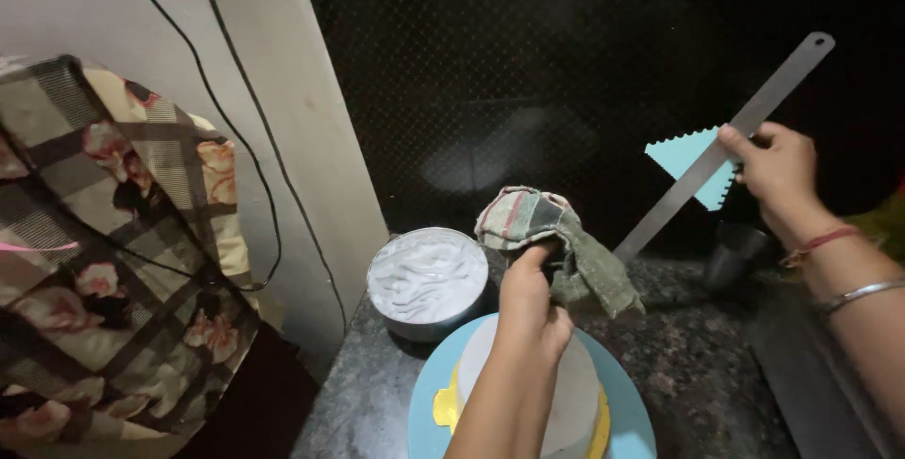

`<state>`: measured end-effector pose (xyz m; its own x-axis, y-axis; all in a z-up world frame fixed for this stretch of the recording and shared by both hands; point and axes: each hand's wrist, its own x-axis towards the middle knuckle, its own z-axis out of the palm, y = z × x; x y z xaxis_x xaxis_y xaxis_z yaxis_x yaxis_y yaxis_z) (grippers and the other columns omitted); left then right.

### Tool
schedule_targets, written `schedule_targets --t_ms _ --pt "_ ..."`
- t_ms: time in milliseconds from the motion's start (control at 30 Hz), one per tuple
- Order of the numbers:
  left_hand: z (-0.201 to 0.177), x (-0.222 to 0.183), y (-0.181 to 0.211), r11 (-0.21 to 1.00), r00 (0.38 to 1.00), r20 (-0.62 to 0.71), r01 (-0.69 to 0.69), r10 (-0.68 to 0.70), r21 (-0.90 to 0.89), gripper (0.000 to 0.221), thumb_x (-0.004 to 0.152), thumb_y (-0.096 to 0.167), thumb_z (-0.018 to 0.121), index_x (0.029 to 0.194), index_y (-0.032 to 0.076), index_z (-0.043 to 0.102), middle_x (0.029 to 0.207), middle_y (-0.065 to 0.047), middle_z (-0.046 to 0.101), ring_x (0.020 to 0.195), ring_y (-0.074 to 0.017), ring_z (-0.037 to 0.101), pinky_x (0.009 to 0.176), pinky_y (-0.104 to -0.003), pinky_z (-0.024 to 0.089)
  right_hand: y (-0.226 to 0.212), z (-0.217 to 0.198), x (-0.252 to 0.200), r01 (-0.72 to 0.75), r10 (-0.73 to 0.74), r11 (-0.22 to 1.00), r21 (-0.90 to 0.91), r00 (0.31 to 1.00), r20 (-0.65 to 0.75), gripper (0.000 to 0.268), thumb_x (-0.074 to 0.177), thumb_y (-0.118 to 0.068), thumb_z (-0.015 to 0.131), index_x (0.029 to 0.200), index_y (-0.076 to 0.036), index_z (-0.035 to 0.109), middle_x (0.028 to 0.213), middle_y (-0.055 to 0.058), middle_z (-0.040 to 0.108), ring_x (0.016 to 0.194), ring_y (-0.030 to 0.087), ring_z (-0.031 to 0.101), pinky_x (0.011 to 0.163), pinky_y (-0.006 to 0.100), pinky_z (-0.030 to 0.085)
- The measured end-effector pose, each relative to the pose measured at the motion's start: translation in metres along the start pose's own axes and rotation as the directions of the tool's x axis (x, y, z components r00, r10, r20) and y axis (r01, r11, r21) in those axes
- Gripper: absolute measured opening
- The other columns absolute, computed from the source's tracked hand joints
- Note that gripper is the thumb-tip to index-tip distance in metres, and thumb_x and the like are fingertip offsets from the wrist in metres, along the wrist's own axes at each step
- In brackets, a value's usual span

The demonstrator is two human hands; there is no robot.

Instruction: Applying and smoothing white frosting onto a cake using a palette knife and scraper.

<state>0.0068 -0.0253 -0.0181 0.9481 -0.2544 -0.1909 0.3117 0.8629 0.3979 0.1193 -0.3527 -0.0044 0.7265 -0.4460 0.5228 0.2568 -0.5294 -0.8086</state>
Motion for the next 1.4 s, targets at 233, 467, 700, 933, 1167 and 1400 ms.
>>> schedule_targets --t_ms 233,467,700,933,1167,1400 --pt "0.03 0.006 -0.051 0.995 0.993 0.068 0.095 -0.096 0.007 0.017 0.097 0.014 0.062 0.108 0.005 0.072 0.103 -0.007 0.074 0.094 -0.021 0.071 0.086 -0.037 0.06 -0.011 -0.084 0.029 -0.087 0.089 0.996 -0.024 0.994 0.061 0.027 0.107 -0.029 0.072 0.114 -0.002 0.074 0.094 0.003 0.068 0.079 0.012 0.056 0.065 0.029 0.047" --pt "0.056 -0.011 -0.13 0.946 0.922 0.214 0.324 -0.323 0.034 0.024 0.101 0.021 0.054 0.108 0.004 0.071 0.104 -0.01 0.075 0.093 -0.0241 0.072 0.086 -0.042 0.061 -0.067 -0.186 0.001 -0.137 0.147 0.985 -0.101 0.984 0.096 0.028 0.104 -0.028 0.062 0.121 -0.007 0.07 0.102 -0.001 0.071 0.088 0.002 0.063 0.076 0.019 0.051" --pt "0.076 -0.044 -0.188 0.881 0.848 0.241 0.462 -0.473 0.104 0.026 0.104 0.023 0.055 0.112 0.004 0.07 0.107 -0.011 0.074 0.095 -0.0252 0.072 0.085 -0.044 0.061 -0.034 -0.257 -0.026 -0.352 0.448 0.81 -0.469 0.888 0.107 0.042 0.106 -0.033 0.057 0.141 -0.012 0.066 0.117 0.026 0.067 0.107 0.042 0.061 0.098 0.06 0.045" --pt "0.077 -0.055 -0.228 0.855 0.819 0.25 0.48 -0.517 0.194 0.028 0.105 0.024 0.053 0.116 0.004 0.069 0.11 -0.011 0.073 0.097 -0.0248 0.073 0.087 -0.044 0.061 -0.008 -0.279 -0.075 -0.366 0.623 0.713 -0.598 0.723 0.3 0.048 0.097 -0.037 0.063 0.143 -0.024 0.067 0.124 0.017 0.073 0.12 0.038 0.068 0.108 0.064 0.049" --pt "0.083 -0.07 -0.237 0.847 0.814 0.244 0.48 -0.527 0.23 0.029 0.104 0.026 0.052 0.114 0.004 0.068 0.107 -0.011 0.073 0.095 -0.0258 0.072 0.085 -0.046 0.061 0.057 -0.291 -0.106 -0.031 0.457 0.803 -0.595 0.673 0.581 0.048 0.094 -0.038 0.065 0.14 -0.024 0.065 0.134 0.005 0.076 0.123 0.024 0.071 0.108 0.041 0.052" --pt "0.082 -0.076 -0.246 0.856 0.816 0.265 0.468 -0.514 0.217 0.029 0.105 0.024 0.053 0.117 0.002 0.067 0.11 -0.013 0.072 0.097 -0.0259 0.072 0.086 -0.045 0.061 0.049 -0.291 -0.145 0.101 0.36 0.725 -0.681 0.788 0.499 0.044 0.094 -0.035 0.062 0.136 -0.023 0.067 0.138 0.002 0.071 0.126 0.023 0.068 0.11 0.044 0.052"
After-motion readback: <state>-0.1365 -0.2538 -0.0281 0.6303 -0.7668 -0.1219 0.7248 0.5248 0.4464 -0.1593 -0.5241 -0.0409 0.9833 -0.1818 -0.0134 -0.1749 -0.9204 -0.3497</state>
